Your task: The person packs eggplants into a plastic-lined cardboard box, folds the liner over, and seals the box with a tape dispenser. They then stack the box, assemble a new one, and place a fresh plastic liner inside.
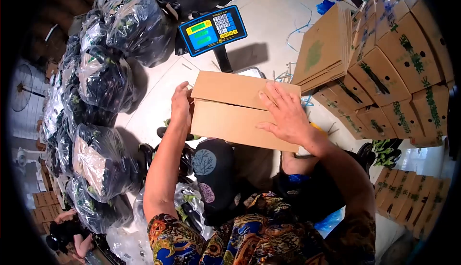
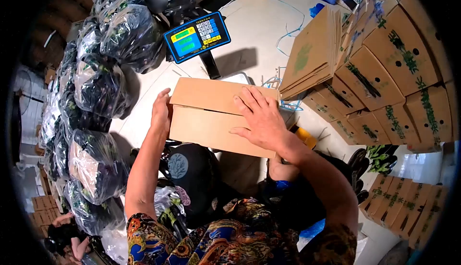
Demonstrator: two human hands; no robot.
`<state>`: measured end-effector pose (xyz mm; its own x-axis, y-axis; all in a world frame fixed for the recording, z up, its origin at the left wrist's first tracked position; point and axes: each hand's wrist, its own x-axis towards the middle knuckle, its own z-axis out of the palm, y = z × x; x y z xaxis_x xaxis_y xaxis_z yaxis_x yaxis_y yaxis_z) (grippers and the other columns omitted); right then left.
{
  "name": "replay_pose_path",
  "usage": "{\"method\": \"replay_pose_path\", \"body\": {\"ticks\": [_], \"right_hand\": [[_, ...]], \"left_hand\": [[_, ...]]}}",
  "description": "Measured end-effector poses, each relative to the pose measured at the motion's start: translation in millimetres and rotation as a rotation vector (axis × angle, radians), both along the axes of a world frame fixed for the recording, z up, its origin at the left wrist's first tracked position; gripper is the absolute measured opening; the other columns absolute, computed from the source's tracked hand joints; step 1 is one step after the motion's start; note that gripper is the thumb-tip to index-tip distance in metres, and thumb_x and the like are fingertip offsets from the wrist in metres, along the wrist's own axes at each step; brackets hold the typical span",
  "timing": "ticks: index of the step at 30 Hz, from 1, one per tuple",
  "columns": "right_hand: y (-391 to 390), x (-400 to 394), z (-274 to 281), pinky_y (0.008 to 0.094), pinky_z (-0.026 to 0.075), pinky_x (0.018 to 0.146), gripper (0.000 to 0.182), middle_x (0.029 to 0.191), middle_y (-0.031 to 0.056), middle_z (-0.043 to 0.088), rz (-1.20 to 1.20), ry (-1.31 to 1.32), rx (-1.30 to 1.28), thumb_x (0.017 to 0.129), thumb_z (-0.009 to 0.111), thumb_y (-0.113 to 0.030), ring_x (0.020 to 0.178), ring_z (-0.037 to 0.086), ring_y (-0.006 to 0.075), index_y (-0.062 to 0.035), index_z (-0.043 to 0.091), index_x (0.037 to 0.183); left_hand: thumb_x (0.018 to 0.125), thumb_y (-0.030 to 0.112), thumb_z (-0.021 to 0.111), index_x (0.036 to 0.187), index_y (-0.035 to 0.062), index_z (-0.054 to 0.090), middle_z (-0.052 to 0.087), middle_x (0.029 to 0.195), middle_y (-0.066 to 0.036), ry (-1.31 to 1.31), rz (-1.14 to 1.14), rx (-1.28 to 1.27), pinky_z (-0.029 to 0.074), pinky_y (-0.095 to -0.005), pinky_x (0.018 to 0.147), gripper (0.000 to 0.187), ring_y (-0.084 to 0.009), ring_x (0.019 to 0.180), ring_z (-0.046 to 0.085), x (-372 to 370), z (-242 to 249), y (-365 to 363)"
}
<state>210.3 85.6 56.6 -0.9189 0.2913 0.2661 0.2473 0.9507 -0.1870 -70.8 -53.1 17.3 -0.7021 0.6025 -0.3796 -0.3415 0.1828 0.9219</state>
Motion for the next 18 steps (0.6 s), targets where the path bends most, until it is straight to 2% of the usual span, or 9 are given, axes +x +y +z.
{"method": "replay_pose_path", "body": {"ticks": [2,3,6,7,10,11,14,15,18], "right_hand": [[4,-2,-1,0.0470,0.029,0.102,0.074,0.147,0.0144,0.037,0.011,-0.005,0.020,0.085,0.061,-0.054,0.136,0.031,0.0352,-0.0052,0.045,0.138],[3,-2,0,0.0470,0.029,0.102,0.073,0.147,0.0134,0.038,0.014,-0.013,0.032,0.085,0.061,-0.053,0.136,0.031,0.0350,-0.0056,0.045,0.138],[0,-3,-5,0.0475,0.030,0.102,0.070,0.144,0.0107,0.043,0.011,0.010,0.011,0.084,0.063,-0.050,0.133,0.036,0.0342,-0.0077,0.047,0.138],[-1,-3,-7,0.0478,0.030,0.102,0.069,0.143,0.0114,0.045,0.005,0.022,-0.001,0.085,0.064,-0.049,0.132,0.037,0.0340,-0.0080,0.047,0.138],[8,-3,-15,0.0473,0.032,0.102,0.062,0.138,0.0150,0.049,-0.238,0.127,-0.003,0.088,0.063,-0.041,0.130,0.040,0.0346,-0.0067,0.047,0.137],[10,-1,-20,0.0470,0.033,0.102,0.060,0.136,0.0164,0.050,-0.353,0.160,-0.004,0.089,0.063,-0.038,0.129,0.041,0.0350,-0.0059,0.047,0.137],[30,2,-44,0.0457,0.036,0.102,0.053,0.129,0.0204,0.053,-0.605,0.369,-0.460,0.092,0.060,-0.032,0.125,0.044,0.0379,-0.0030,0.046,0.135],[24,-2,-35,0.0444,0.038,0.103,0.052,0.131,0.0226,0.050,-0.615,0.419,-0.694,0.093,0.059,-0.031,0.121,0.046,0.0399,0.0014,0.046,0.132],[28,-4,-40,0.0455,0.037,0.103,0.060,0.134,0.0255,0.044,-0.545,0.434,-0.593,0.091,0.061,-0.035,0.120,0.045,0.0410,0.0046,0.042,0.132]], "left_hand": [[0.100,0.031,0.039,0.145,0.0028,0.034,0.045,0.144,-0.018,-0.153,0.044,0.166,0.044,-0.0376,0.100,0.054,-0.0291,0.125,0.050,-3,5,8],[0.099,0.038,0.037,0.145,0.0058,0.037,0.038,0.150,-0.016,-0.090,-0.025,0.202,0.038,-0.0380,0.106,0.056,-0.0287,0.132,0.043,-2,15,16],[0.099,0.049,0.038,0.144,0.0068,0.040,0.040,0.148,-0.016,0.305,-0.433,-0.049,0.029,-0.0388,0.112,0.062,-0.0297,0.134,0.039,-15,25,34],[0.097,0.051,0.038,0.139,0.0065,0.046,0.042,0.143,-0.014,0.537,-0.564,-0.003,0.026,-0.0375,0.112,0.061,-0.0278,0.133,0.038,-22,16,36],[0.095,0.049,0.041,0.133,0.0077,0.049,0.043,0.136,-0.012,0.536,-0.611,-0.041,0.028,-0.0356,0.110,0.057,-0.0252,0.128,0.039,-24,16,37],[0.093,0.049,0.039,0.128,0.0072,0.051,0.046,0.131,-0.015,0.588,-0.591,-0.042,0.030,-0.0369,0.109,0.056,-0.0291,0.126,0.042,-20,14,36],[0.093,0.050,0.039,0.129,0.0086,0.051,0.046,0.130,-0.014,0.654,-0.562,-0.054,0.030,-0.0359,0.108,0.056,-0.0274,0.126,0.041,-14,12,31],[0.093,0.051,0.038,0.129,0.0092,0.051,0.046,0.131,-0.014,0.572,-0.538,-0.050,0.030,-0.0359,0.108,0.057,-0.0270,0.126,0.041,-10,13,28],[0.094,0.056,0.037,0.132,0.0120,0.050,0.044,0.134,-0.013,0.376,-0.481,-0.028,0.031,-0.0362,0.107,0.060,-0.0252,0.125,0.042,-4,26,28]]}}
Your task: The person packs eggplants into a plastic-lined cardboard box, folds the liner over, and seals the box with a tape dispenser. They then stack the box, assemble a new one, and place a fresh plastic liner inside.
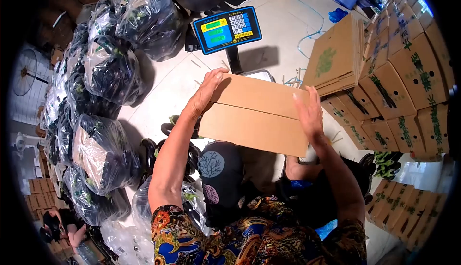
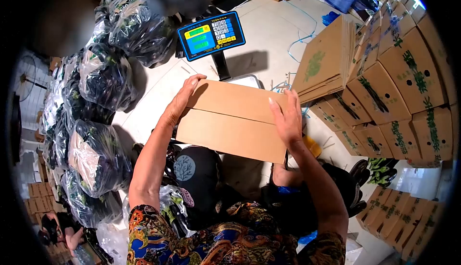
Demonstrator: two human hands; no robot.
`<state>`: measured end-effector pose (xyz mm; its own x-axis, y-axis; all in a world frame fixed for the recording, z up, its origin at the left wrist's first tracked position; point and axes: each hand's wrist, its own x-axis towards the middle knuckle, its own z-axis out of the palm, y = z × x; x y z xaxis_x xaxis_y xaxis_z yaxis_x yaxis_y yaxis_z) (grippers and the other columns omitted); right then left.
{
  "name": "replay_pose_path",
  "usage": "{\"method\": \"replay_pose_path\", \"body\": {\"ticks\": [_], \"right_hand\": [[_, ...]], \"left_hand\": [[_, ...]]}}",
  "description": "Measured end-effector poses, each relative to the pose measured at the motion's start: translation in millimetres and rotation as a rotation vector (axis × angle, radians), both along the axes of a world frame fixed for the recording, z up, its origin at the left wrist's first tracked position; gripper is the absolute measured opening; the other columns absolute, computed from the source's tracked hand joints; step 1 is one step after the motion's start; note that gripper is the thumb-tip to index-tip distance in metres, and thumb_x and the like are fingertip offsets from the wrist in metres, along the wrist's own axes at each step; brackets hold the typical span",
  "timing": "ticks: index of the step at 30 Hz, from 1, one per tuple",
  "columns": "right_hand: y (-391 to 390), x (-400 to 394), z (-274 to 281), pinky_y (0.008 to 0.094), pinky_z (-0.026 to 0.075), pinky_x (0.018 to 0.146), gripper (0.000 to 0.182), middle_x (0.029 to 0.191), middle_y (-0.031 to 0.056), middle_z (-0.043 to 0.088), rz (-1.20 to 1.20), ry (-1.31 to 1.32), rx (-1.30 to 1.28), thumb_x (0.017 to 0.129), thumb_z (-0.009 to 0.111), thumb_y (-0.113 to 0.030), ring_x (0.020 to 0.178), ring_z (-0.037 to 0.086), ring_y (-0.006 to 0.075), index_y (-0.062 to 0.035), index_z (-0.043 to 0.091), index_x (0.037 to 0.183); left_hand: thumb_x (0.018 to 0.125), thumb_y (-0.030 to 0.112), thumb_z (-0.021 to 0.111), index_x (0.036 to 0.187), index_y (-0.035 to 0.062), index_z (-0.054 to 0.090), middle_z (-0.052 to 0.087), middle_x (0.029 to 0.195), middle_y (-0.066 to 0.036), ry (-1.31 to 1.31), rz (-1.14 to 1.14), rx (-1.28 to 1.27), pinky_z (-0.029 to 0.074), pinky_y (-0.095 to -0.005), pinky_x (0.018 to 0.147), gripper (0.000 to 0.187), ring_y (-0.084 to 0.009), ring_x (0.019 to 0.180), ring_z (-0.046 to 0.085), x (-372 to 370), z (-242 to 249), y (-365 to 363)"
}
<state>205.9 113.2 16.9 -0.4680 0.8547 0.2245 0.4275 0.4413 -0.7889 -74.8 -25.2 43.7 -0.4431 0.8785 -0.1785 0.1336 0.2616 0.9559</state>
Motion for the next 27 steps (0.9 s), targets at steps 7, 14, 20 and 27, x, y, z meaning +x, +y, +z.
{"method": "replay_pose_path", "body": {"ticks": [7,14,20,27], "right_hand": [[3,-7,4,0.0474,0.038,0.100,0.074,0.127,0.0288,0.040,0.063,-0.302,0.178,0.087,0.064,-0.045,0.118,0.042,0.0438,0.0063,0.036,0.131],[30,2,19,0.0499,0.038,0.096,0.070,0.118,0.0290,0.043,0.287,-0.477,0.097,0.086,0.064,-0.049,0.110,0.043,0.0438,0.0045,0.042,0.126],[99,86,1,0.0370,0.048,0.083,0.040,0.108,0.0146,0.065,0.363,-0.249,-0.320,0.094,0.054,-0.036,0.098,0.062,0.0331,-0.0025,0.058,0.114],[90,237,-228,0.0461,0.048,0.087,0.064,0.107,0.0210,0.062,0.054,-0.648,0.031,0.064,0.080,-0.045,0.098,0.060,0.0393,-0.0008,0.058,0.105]], "left_hand": [[0.097,0.055,0.038,0.132,0.0134,0.051,0.050,0.132,-0.012,-0.053,0.029,-0.026,0.038,-0.0356,0.102,0.056,-0.0244,0.119,0.049,-6,-3,-3],[0.097,0.022,0.046,0.109,0.0014,0.059,0.060,0.106,-0.018,0.517,0.066,0.051,0.043,-0.0355,0.093,0.027,-0.0297,0.102,0.057,-5,-17,10],[0.099,0.024,0.047,0.111,0.0016,0.058,0.059,0.103,-0.006,0.324,0.102,-0.012,0.041,-0.0269,0.091,0.027,-0.0152,0.099,0.053,-6,-20,9],[0.101,0.033,0.046,0.111,0.0044,0.055,0.056,0.096,-0.002,0.251,0.066,-0.008,0.041,-0.0236,0.083,0.031,-0.0115,0.089,0.050,-3,-20,11]]}}
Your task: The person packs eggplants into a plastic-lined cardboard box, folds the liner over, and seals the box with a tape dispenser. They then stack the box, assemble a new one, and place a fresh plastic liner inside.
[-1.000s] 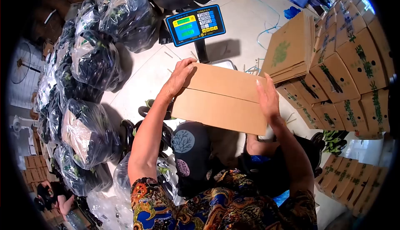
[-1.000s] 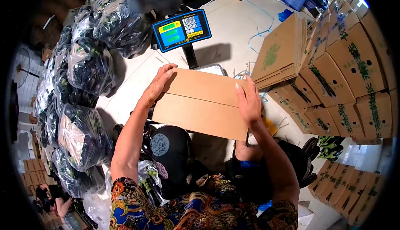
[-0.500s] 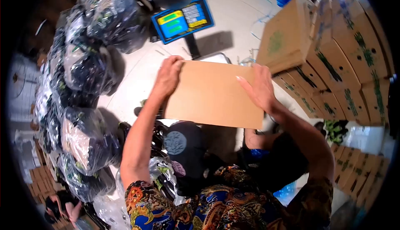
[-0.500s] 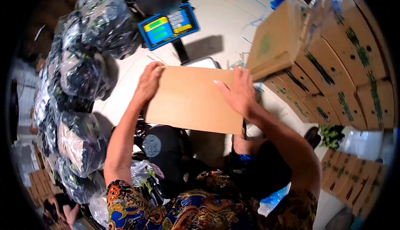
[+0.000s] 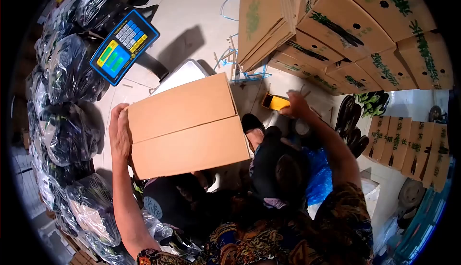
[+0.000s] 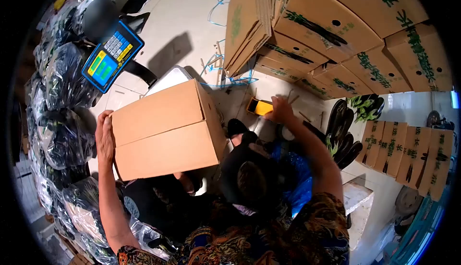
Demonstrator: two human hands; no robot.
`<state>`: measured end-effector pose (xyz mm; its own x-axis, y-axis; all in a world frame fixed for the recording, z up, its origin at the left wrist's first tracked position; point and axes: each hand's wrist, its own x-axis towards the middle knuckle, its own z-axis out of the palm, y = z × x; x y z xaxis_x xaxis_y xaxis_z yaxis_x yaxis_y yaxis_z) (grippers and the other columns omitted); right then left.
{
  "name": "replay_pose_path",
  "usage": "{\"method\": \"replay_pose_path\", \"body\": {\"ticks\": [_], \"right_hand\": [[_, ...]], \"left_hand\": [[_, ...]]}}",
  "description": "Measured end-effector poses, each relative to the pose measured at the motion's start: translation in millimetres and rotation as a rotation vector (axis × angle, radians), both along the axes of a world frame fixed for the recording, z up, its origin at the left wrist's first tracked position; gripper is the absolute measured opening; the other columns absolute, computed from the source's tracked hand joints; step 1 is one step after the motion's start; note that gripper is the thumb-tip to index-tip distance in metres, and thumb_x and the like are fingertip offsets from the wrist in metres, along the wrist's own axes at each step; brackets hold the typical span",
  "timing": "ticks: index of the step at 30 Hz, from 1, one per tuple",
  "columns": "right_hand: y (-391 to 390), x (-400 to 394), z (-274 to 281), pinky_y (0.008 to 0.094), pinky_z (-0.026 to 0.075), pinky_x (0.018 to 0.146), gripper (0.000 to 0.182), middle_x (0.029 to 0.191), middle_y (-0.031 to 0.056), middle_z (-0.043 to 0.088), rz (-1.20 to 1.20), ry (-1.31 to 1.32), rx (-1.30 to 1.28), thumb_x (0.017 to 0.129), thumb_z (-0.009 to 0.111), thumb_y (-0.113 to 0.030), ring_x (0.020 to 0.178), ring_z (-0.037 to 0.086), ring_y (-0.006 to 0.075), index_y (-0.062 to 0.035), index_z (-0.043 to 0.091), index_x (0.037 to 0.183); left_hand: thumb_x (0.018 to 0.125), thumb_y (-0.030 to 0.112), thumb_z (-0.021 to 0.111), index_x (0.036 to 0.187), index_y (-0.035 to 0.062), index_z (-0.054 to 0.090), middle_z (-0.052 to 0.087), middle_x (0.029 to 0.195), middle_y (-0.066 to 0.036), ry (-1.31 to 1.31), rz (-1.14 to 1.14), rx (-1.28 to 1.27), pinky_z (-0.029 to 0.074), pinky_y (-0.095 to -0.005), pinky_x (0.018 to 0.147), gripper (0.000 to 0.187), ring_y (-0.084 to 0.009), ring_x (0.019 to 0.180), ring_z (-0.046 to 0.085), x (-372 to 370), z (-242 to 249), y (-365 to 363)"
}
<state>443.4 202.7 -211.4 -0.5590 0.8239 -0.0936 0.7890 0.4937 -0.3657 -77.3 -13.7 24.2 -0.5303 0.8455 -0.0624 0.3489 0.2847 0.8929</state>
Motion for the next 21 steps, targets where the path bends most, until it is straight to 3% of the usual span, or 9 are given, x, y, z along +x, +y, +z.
{"method": "replay_pose_path", "body": {"ticks": [2,5,6,9,11,12,13,15,21], "right_hand": [[-15,-4,-15,0.0474,0.048,0.086,0.061,0.106,0.0200,0.062,-0.085,-0.207,-0.112,0.063,0.079,-0.041,0.099,0.060,0.0394,-0.0011,0.057,0.103],[-22,-22,-45,0.0487,0.049,0.082,0.054,0.106,0.0206,0.062,-0.170,-0.260,-0.040,0.065,0.077,-0.034,0.096,0.061,0.0393,-0.0029,0.056,0.104],[-28,-25,-38,0.0485,0.050,0.079,0.048,0.102,0.0216,0.062,-0.148,-0.174,0.051,0.067,0.073,-0.029,0.092,0.061,0.0406,-0.0034,0.055,0.103],[-33,-33,-26,0.0469,0.050,0.077,0.061,0.093,0.0199,0.065,-0.300,0.037,-0.013,0.065,0.078,-0.038,0.088,0.062,0.0400,-0.0041,0.055,0.110],[-28,-23,13,0.0422,0.050,0.072,0.055,0.090,0.0157,0.065,-0.388,0.201,-0.151,0.069,0.076,-0.034,0.082,0.064,0.0332,-0.0037,0.054,0.109],[-16,-17,33,0.0396,0.049,0.071,0.060,0.096,0.0155,0.062,-0.467,0.395,-0.399,0.069,0.078,-0.041,0.084,0.062,0.0296,-0.0028,0.054,0.107],[-16,-5,63,0.0335,0.047,0.071,0.058,0.098,0.0076,0.059,-0.525,0.680,-0.693,0.071,0.077,-0.040,0.086,0.058,0.0190,-0.0046,0.053,0.111],[-26,-32,145,0.0296,0.045,0.073,0.055,0.102,0.0037,0.057,-0.459,0.886,-0.674,0.074,0.075,-0.033,0.092,0.055,0.0151,-0.0059,0.052,0.116],[-23,-72,225,0.0269,0.041,0.086,0.047,0.104,0.0024,0.057,-0.404,1.013,-0.723,0.076,0.069,-0.011,0.099,0.054,0.0135,-0.0061,0.051,0.120]], "left_hand": [[0.101,0.032,0.046,0.112,0.0039,0.055,0.056,0.097,-0.002,-0.032,0.017,-0.002,0.041,-0.0239,0.082,0.032,-0.0113,0.089,0.051,6,5,2],[0.101,0.032,0.048,0.112,0.0031,0.056,0.055,0.098,-0.002,-0.043,0.049,0.005,0.041,-0.0234,0.082,0.032,-0.0117,0.089,0.051,14,9,6],[0.101,0.032,0.048,0.112,0.0031,0.056,0.055,0.098,-0.002,0.003,0.046,-0.014,0.041,-0.0231,0.082,0.032,-0.0117,0.089,0.051,13,9,6],[0.101,0.032,0.048,0.112,0.0030,0.055,0.055,0.098,-0.002,0.071,0.036,-0.034,0.041,-0.0225,0.081,0.032,-0.0114,0.088,0.051,10,10,2],[0.101,0.032,0.048,0.113,0.0029,0.055,0.055,0.098,-0.002,-0.001,0.047,-0.026,0.041,-0.0231,0.082,0.032,-0.0112,0.089,0.051,13,11,2],[0.101,0.032,0.048,0.113,0.0029,0.055,0.056,0.097,-0.002,-0.026,0.050,-0.018,0.041,-0.0231,0.082,0.033,-0.0111,0.090,0.051,15,13,2],[0.101,0.032,0.048,0.113,0.0029,0.055,0.056,0.097,-0.003,-0.054,0.049,-0.010,0.041,-0.0232,0.082,0.033,-0.0110,0.090,0.050,17,14,2],[0.100,0.031,0.048,0.113,0.0027,0.056,0.057,0.099,-0.004,-0.024,0.030,-0.012,0.041,-0.0235,0.083,0.032,-0.0119,0.091,0.051,13,9,3],[0.100,0.024,0.047,0.113,0.0018,0.057,0.056,0.104,-0.006,0.005,0.022,0.042,0.039,-0.0266,0.093,0.028,-0.0151,0.100,0.051,6,-1,-4]]}}
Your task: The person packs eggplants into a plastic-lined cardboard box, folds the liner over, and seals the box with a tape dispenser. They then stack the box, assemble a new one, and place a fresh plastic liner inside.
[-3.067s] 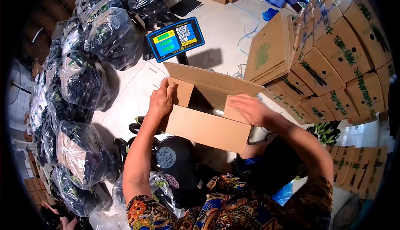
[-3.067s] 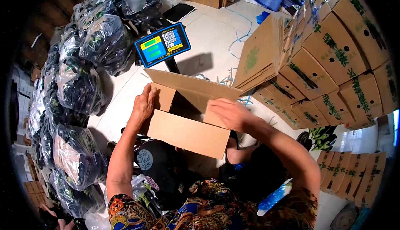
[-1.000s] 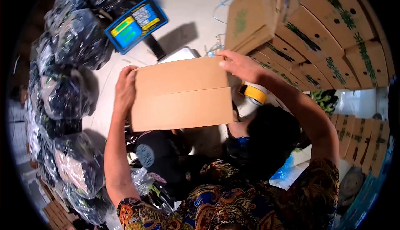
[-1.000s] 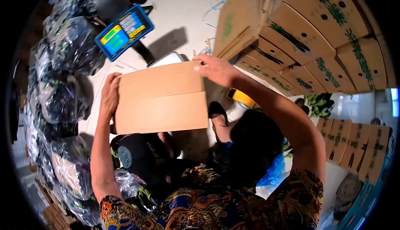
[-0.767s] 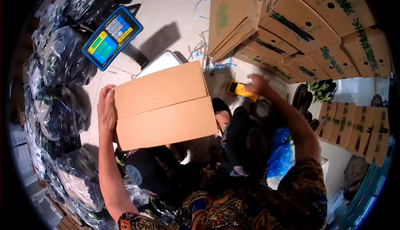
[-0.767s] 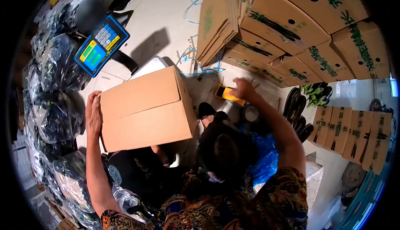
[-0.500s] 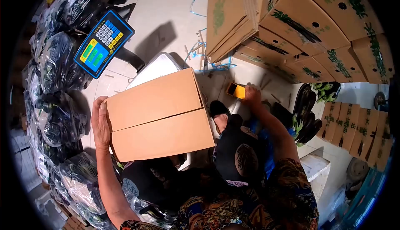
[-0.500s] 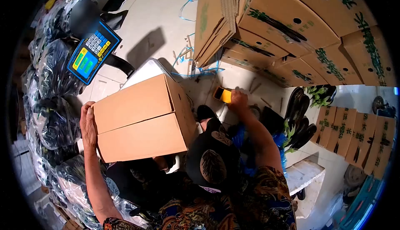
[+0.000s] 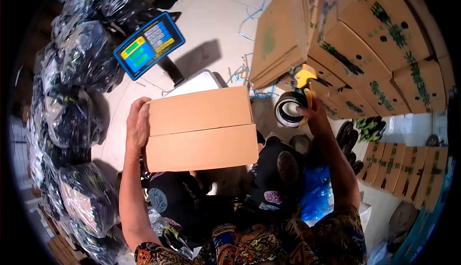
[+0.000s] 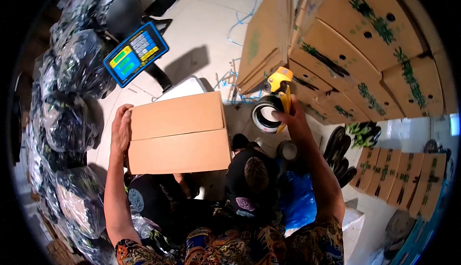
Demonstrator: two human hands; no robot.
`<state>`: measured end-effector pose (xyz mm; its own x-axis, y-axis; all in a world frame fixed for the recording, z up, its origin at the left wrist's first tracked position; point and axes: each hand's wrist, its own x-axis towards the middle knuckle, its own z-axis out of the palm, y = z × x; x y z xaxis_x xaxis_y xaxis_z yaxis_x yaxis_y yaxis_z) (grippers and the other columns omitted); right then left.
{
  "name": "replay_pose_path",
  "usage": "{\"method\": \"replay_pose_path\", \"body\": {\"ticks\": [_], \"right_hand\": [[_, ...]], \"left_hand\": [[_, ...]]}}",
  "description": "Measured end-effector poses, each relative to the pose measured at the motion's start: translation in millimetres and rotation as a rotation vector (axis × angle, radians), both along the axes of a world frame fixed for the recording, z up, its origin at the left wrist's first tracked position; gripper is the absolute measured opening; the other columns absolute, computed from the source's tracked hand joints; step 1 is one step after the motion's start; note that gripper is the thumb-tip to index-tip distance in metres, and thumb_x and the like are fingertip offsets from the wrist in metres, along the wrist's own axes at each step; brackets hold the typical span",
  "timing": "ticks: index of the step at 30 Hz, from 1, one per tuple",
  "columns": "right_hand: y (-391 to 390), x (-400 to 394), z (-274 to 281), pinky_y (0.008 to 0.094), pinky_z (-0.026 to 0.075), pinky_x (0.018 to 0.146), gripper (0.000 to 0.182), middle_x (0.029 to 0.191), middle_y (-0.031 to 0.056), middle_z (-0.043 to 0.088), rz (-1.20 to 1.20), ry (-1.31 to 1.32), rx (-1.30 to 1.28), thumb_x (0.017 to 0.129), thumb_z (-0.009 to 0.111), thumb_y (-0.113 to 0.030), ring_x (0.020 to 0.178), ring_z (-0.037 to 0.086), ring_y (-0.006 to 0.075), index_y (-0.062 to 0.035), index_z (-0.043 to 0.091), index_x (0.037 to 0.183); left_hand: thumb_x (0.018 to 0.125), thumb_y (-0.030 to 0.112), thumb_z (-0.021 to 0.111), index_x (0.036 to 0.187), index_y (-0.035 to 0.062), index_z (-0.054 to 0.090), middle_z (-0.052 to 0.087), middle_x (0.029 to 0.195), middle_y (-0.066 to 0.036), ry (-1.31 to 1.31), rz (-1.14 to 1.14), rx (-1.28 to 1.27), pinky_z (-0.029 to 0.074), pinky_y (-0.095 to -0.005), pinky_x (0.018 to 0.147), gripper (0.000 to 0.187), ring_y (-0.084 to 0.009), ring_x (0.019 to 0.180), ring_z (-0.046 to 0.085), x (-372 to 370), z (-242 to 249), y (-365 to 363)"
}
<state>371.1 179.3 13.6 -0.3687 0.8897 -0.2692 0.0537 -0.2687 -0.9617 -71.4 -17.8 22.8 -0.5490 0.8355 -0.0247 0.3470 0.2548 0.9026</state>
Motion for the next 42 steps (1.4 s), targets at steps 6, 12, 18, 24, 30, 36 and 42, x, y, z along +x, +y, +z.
{"method": "replay_pose_path", "body": {"ticks": [6,12,18,24,30,36,42], "right_hand": [[-20,-78,96,0.0272,0.049,0.085,0.052,0.107,0.0071,0.062,0.349,0.031,0.360,0.078,0.076,-0.018,0.096,0.060,0.0135,0.0000,0.047,0.117],[-50,-166,114,0.0340,0.052,0.072,0.062,0.095,0.0153,0.063,0.673,-0.147,0.800,0.069,0.087,-0.028,0.082,0.065,0.0242,0.0002,0.050,0.111],[-64,-203,99,0.0434,0.053,0.070,0.061,0.094,0.0175,0.062,0.825,-0.223,1.164,0.068,0.084,-0.021,0.084,0.064,0.0391,-0.0007,0.051,0.114],[-69,-203,109,0.0427,0.053,0.074,0.058,0.096,0.0177,0.063,0.862,-0.317,1.114,0.067,0.084,-0.021,0.087,0.064,0.0391,-0.0024,0.053,0.112],[-72,-209,103,0.0359,0.051,0.072,0.049,0.089,0.0117,0.065,0.810,-0.325,1.084,0.067,0.085,-0.019,0.081,0.066,0.0265,-0.0030,0.058,0.105],[-73,-200,101,0.0341,0.053,0.078,0.056,0.096,0.0110,0.067,0.779,-0.293,0.936,0.067,0.086,-0.015,0.087,0.067,0.0206,-0.0048,0.056,0.113],[-75,-209,101,0.0366,0.054,0.075,0.057,0.097,0.0133,0.068,0.804,-0.363,1.076,0.069,0.083,-0.017,0.086,0.069,0.0303,-0.0056,0.053,0.117]], "left_hand": [[0.095,0.015,0.051,0.109,0.0010,0.059,0.059,0.103,-0.011,0.118,0.024,0.083,0.043,-0.0294,0.089,0.021,-0.0202,0.097,0.056,2,-1,5],[0.095,0.015,0.052,0.105,0.0011,0.060,0.059,0.095,-0.015,0.191,0.022,0.148,0.046,-0.0350,0.084,0.020,-0.0276,0.090,0.058,4,0,5],[0.097,0.025,0.049,0.110,0.0006,0.063,0.062,0.106,-0.017,0.261,0.073,0.207,0.044,-0.0395,0.094,0.031,-0.0338,0.103,0.057,3,-1,-2],[0.098,0.039,0.050,0.103,-0.0007,0.064,0.063,0.104,-0.011,-0.382,-0.080,0.224,0.041,-0.0345,0.097,0.043,-0.0210,0.104,0.057,12,63,4],[0.093,0.024,0.063,0.082,0.0045,0.062,0.064,0.080,-0.004,-0.780,-0.175,0.414,0.048,-0.0246,0.073,0.023,-0.0114,0.074,0.059,21,77,16],[0.092,0.025,0.062,0.110,-0.0014,0.061,0.065,0.085,-0.013,0.524,0.385,0.089,0.049,-0.0347,0.079,0.032,-0.0261,0.080,0.063,-111,-4,-18],[0.095,0.032,0.057,0.128,-0.0032,0.052,0.064,0.109,-0.015,-0.044,0.093,0.199,0.049,-0.0336,0.087,0.048,-0.0240,0.099,0.061,-24,52,-43]]}}
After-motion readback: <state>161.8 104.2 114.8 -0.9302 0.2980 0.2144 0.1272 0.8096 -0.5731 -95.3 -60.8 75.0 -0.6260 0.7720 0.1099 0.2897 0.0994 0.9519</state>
